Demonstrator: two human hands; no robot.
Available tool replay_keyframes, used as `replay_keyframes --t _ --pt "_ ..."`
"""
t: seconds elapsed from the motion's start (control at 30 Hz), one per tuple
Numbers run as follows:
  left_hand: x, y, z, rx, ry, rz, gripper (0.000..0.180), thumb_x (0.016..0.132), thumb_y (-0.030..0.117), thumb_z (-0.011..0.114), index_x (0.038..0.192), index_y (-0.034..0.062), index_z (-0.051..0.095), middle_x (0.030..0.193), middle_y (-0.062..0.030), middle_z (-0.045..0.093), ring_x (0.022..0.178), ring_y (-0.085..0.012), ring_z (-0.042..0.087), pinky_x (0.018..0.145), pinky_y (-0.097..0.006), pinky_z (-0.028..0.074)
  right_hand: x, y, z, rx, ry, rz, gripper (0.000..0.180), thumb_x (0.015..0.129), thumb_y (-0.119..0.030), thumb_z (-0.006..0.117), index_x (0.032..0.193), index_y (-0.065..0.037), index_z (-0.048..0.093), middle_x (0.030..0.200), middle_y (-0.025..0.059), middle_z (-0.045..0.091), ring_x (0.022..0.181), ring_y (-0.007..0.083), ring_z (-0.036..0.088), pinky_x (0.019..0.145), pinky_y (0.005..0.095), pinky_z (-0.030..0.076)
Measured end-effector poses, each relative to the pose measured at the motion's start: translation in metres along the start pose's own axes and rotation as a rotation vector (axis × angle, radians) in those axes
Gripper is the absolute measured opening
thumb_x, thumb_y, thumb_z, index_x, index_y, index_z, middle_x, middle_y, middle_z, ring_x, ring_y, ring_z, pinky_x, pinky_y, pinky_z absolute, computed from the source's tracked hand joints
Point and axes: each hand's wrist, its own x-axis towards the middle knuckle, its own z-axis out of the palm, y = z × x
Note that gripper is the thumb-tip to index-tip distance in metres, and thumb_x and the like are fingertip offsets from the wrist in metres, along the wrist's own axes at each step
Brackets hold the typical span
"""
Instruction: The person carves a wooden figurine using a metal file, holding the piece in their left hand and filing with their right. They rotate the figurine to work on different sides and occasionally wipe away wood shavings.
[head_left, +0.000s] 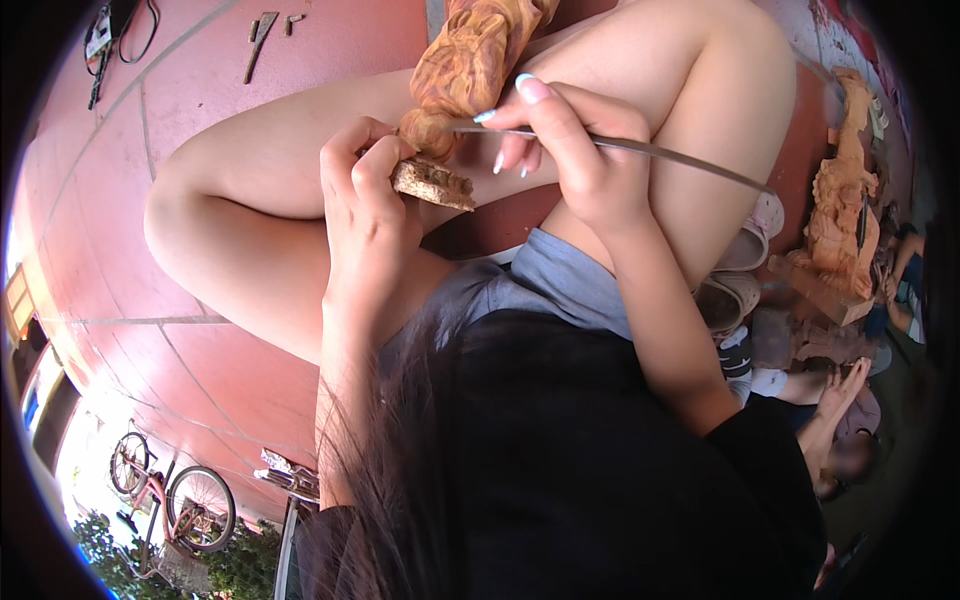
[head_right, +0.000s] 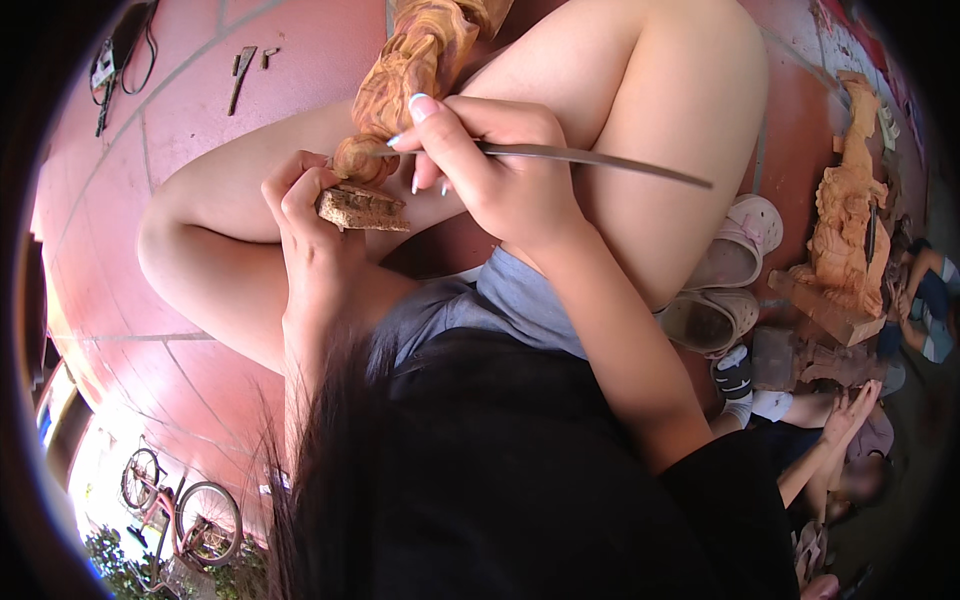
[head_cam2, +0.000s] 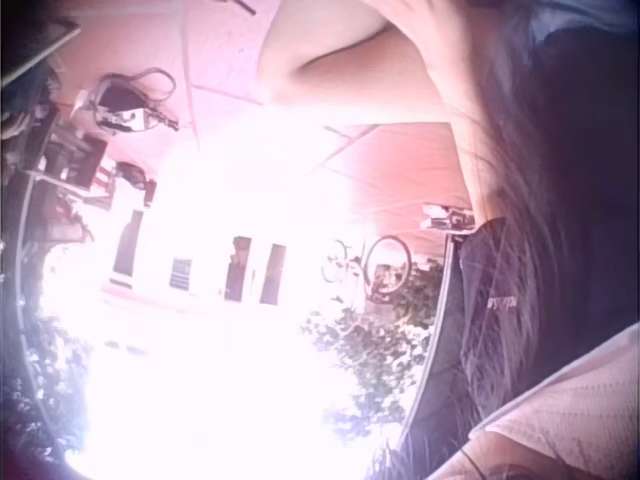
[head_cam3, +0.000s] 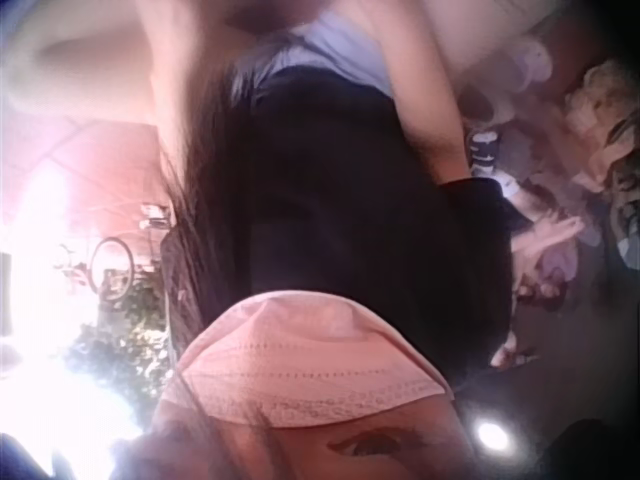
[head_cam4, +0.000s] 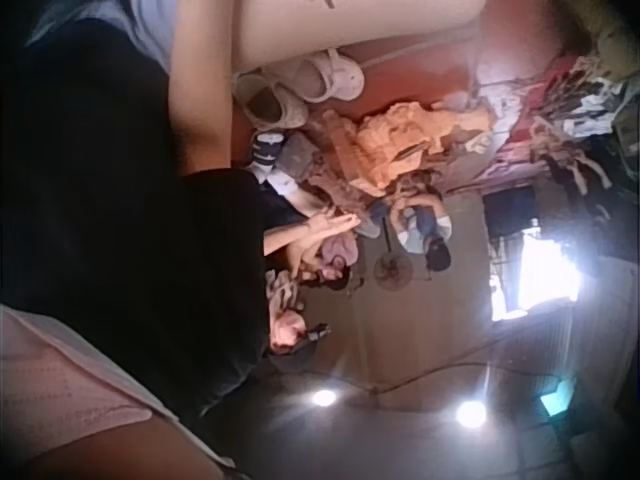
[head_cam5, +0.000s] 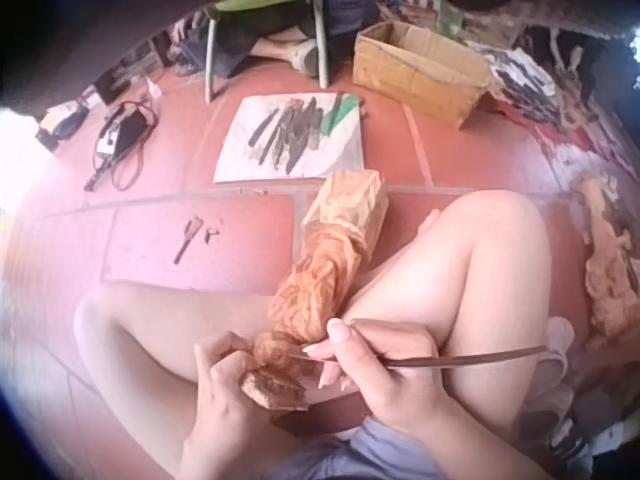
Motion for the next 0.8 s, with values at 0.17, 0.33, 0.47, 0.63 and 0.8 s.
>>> replay_keyframes --t 0.17,0.33,0.47,0.63,0.8 --pt "-0.001 0.005 -0.001 -0.051 -0.007 -0.034 0.073 0.065 -0.014 0.076 0.121 0.0066 0.035 0.116 -0.0196 0.044 0.104 -0.0334 0.052 0.088 -0.041 0.047 0.007 0.000 0.009 0.063 0.052 -0.016 0.037 0.103 -0.021 0.047 0.094 0.006 0.071 0.067 0.0094 0.066 0.062 0.0116 0.060 0.058 0.0236 0.047" --pt "-0.002 0.004 -0.001 -0.041 -0.006 -0.048 0.074 0.064 -0.013 0.077 0.122 0.0070 0.034 0.117 -0.0196 0.043 0.107 -0.0335 0.051 0.090 -0.042 0.047 0.000 0.006 0.004 0.099 0.043 -0.016 0.034 0.100 -0.024 0.056 0.086 0.003 0.072 0.065 0.0045 0.065 0.057 0.0079 0.057 0.054 0.0216 0.045" --pt "-0.003 0.007 -0.001 -0.075 -0.025 -0.081 0.075 0.064 -0.014 0.077 0.122 0.0072 0.033 0.118 -0.0198 0.043 0.108 -0.0338 0.051 0.092 -0.042 0.046 0.004 0.004 0.010 0.126 0.066 0.003 0.035 0.101 -0.023 0.053 0.088 0.003 0.072 0.066 0.0064 0.065 0.058 0.0091 0.058 0.055 0.0227 0.047" --pt "-0.002 0.004 0.000 -0.066 -0.020 -0.068 0.075 0.064 -0.014 0.076 0.122 0.0073 0.033 0.119 -0.0200 0.042 0.109 -0.0346 0.051 0.094 -0.042 0.046 -0.003 0.007 -0.002 0.066 -0.037 0.040 0.037 0.103 -0.022 0.048 0.094 0.005 0.072 0.071 0.0091 0.067 0.064 0.0119 0.062 0.060 0.0237 0.049" --pt "-0.004 0.006 -0.002 -0.063 -0.010 -0.075 0.075 0.065 -0.014 0.075 0.122 0.0070 0.033 0.119 -0.0198 0.043 0.109 -0.0346 0.051 0.093 -0.042 0.046 0.008 -0.001 0.015 0.159 0.044 0.032 0.038 0.103 -0.021 0.046 0.089 0.005 0.071 0.068 0.0089 0.066 0.062 0.0122 0.062 0.059 0.0237 0.049"
